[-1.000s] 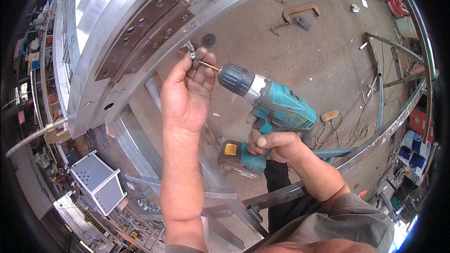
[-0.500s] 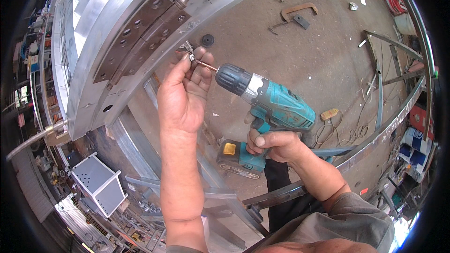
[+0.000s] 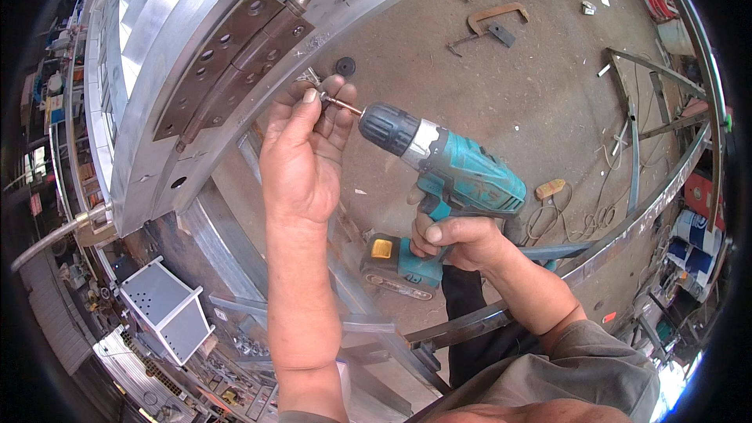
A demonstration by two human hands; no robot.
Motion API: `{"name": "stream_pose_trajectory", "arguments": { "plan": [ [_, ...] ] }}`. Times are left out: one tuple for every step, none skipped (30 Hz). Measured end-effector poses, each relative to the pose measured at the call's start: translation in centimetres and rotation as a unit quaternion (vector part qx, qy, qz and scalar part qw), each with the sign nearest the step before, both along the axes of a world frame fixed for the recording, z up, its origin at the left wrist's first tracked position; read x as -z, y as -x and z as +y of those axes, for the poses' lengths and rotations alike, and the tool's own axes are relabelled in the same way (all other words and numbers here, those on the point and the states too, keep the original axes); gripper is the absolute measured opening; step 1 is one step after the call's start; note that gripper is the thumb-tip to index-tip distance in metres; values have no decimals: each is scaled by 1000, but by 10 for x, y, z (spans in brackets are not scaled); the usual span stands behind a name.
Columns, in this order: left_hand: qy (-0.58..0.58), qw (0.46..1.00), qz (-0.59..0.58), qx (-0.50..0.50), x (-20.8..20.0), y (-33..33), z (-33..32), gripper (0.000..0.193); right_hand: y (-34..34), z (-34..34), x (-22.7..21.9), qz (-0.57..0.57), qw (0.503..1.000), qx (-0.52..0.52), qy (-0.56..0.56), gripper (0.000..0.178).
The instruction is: The person uses a cordless drill to drive screws into a metal frame structure. They repeatedly pick screws from a box, position them, and tighten them into the frame while standing in a workshop.
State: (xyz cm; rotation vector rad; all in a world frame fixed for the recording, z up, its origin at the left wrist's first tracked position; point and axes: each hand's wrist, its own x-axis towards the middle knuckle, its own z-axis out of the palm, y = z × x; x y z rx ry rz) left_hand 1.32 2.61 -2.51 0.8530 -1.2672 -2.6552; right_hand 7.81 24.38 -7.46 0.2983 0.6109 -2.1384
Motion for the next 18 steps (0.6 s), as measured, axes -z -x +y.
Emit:
{"name": "stream_pose_trajectory", "arguments": {
  "plan": [
    [16,1000,0,3,0,0,1,16,0,0,0,-4,1000,-1,5,54],
    [32,999,0,6,0,0,2,16,0,0,-1,-8,1000,-3,10,54],
    [39,999,3,8,0,-1,3,16,1,0,-1,-13,1000,-1,17,54],
    [45,999,7,11,0,-1,5,16,1,0,-2,-15,1000,-4,14,54],
    [50,999,15,9,0,-1,6,15,1,1,-3,-18,1000,-3,13,54],
    [62,998,16,12,0,-1,7,15,1,1,-4,-21,1000,-3,13,54],
    [72,997,21,11,0,0,8,14,2,1,-4,-23,1000,-3,14,54],
    [74,997,29,15,0,0,9,13,2,1,-5,-25,1000,-3,15,54],
    [97,995,35,17,0,0,10,13,2,1,-6,-26,1000,-1,17,54],
    [113,992,42,23,0,1,11,13,2,1,-6,-29,999,-1,19,54],
    [131,991,32,19,-1,1,13,13,2,2,-6,-31,999,0,21,54],
    [132,989,56,30,-1,1,14,13,1,2,-7,-32,999,3,26,54],
    [136,988,63,31,-2,2,16,13,0,1,-6,-40,998,3,39,54],
    [137,987,73,31,-2,2,18,14,-1,1,-6,-47,997,7,54,53],
    [134,988,70,31,-3,2,19,14,-2,0,-6,-54,996,11,69,53],
    [129,989,73,28,-3,2,20,14,-3,0,-5,-44,997,10,63,53],
    [115,989,89,31,-4,2,19,14,-3,-1,-4,-35,998,8,57,54],
    [104,992,65,19,-5,1,18,14,-3,-1,-3,-29,998,7,49,54]
  ]
}}
